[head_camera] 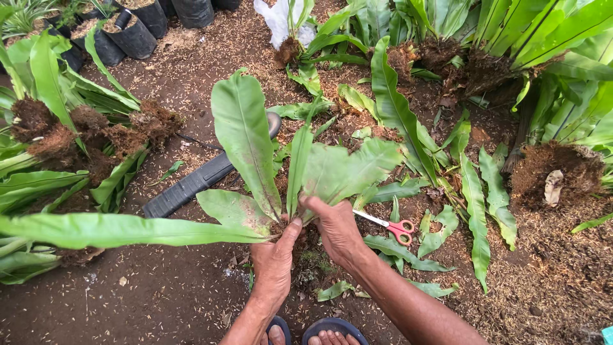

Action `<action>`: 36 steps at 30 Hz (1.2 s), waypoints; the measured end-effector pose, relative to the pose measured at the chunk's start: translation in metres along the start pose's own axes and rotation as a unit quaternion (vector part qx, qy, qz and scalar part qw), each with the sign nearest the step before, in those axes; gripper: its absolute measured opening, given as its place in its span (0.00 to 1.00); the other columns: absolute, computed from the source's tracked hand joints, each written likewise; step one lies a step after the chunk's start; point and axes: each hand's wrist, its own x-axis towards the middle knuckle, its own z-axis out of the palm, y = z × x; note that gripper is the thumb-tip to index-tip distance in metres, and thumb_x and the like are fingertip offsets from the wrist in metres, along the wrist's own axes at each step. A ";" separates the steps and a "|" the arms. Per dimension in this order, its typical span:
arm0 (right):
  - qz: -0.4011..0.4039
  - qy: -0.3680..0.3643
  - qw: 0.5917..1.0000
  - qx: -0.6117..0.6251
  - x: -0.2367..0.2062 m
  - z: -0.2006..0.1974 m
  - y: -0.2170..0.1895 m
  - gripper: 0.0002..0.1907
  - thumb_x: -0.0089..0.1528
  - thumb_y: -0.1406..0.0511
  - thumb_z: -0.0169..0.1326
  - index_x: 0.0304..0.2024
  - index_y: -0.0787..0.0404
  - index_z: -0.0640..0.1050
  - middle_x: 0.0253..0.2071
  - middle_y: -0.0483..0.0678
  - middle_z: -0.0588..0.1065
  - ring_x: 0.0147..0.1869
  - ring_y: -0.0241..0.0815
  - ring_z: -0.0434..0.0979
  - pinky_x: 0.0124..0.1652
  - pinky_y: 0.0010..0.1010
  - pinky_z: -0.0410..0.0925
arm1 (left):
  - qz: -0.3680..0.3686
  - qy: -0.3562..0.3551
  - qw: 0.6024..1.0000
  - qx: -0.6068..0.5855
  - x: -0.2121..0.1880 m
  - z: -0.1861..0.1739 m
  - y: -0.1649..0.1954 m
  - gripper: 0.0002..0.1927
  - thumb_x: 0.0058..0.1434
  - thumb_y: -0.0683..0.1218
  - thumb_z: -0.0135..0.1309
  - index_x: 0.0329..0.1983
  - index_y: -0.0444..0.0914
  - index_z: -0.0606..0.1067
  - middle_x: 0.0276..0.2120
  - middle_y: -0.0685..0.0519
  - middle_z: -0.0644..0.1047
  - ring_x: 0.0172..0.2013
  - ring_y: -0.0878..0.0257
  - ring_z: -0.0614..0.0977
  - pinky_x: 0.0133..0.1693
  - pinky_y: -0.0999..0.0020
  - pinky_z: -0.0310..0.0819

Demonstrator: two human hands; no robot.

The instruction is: The person trims bird's nest fern plants on the ground at a nursery. They hold each fern by its root ball, use scissors to cut off damaged outer leaves, tear away old leaf bases by hand, and set the trimmed plant aside among rows of potted plants.

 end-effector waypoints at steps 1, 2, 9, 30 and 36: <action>0.014 0.007 0.999 0.034 0.000 0.002 -0.002 0.20 0.54 0.68 0.61 0.48 0.70 0.78 0.44 0.51 0.80 0.46 0.44 0.80 0.53 0.46 0.72 | 0.003 -0.001 1.000 -0.005 0.000 0.002 0.000 0.20 0.57 0.41 0.63 0.52 0.35 0.75 0.44 0.55 0.78 0.42 0.66 0.78 0.49 0.68 0.74; 0.030 0.015 0.997 0.069 0.000 0.005 -0.005 0.21 0.54 0.68 0.61 0.49 0.69 0.76 0.45 0.52 0.79 0.45 0.46 0.80 0.50 0.48 0.74 | -0.010 0.004 1.000 -0.011 -0.001 0.003 0.000 0.20 0.56 0.41 0.63 0.52 0.35 0.75 0.44 0.55 0.79 0.42 0.66 0.79 0.48 0.67 0.75; 0.007 -0.047 0.999 -0.006 -0.008 0.006 -0.012 0.23 0.57 0.66 0.60 0.53 0.72 0.76 0.46 0.53 0.79 0.47 0.44 0.79 0.44 0.34 0.72 | -0.027 0.007 0.999 -0.047 0.002 0.000 -0.005 0.17 0.57 0.40 0.64 0.49 0.34 0.75 0.41 0.54 0.77 0.39 0.66 0.78 0.45 0.67 0.74; 0.057 0.063 0.996 0.032 0.005 -0.009 -0.012 0.27 0.54 0.59 0.62 0.49 0.69 0.74 0.42 0.50 0.77 0.48 0.46 0.77 0.53 0.51 0.72 | -0.042 0.024 0.998 0.035 -0.009 -0.001 -0.011 0.14 0.56 0.40 0.63 0.45 0.34 0.77 0.37 0.52 0.79 0.35 0.65 0.80 0.40 0.68 0.77; 0.003 -0.009 1.000 -0.018 -0.002 -0.011 -0.014 0.22 0.56 0.63 0.62 0.48 0.70 0.76 0.42 0.50 0.79 0.51 0.47 0.77 0.56 0.49 0.69 | -0.042 0.034 0.998 0.036 -0.007 -0.007 -0.015 0.14 0.57 0.41 0.64 0.45 0.34 0.77 0.37 0.52 0.79 0.36 0.65 0.79 0.41 0.68 0.74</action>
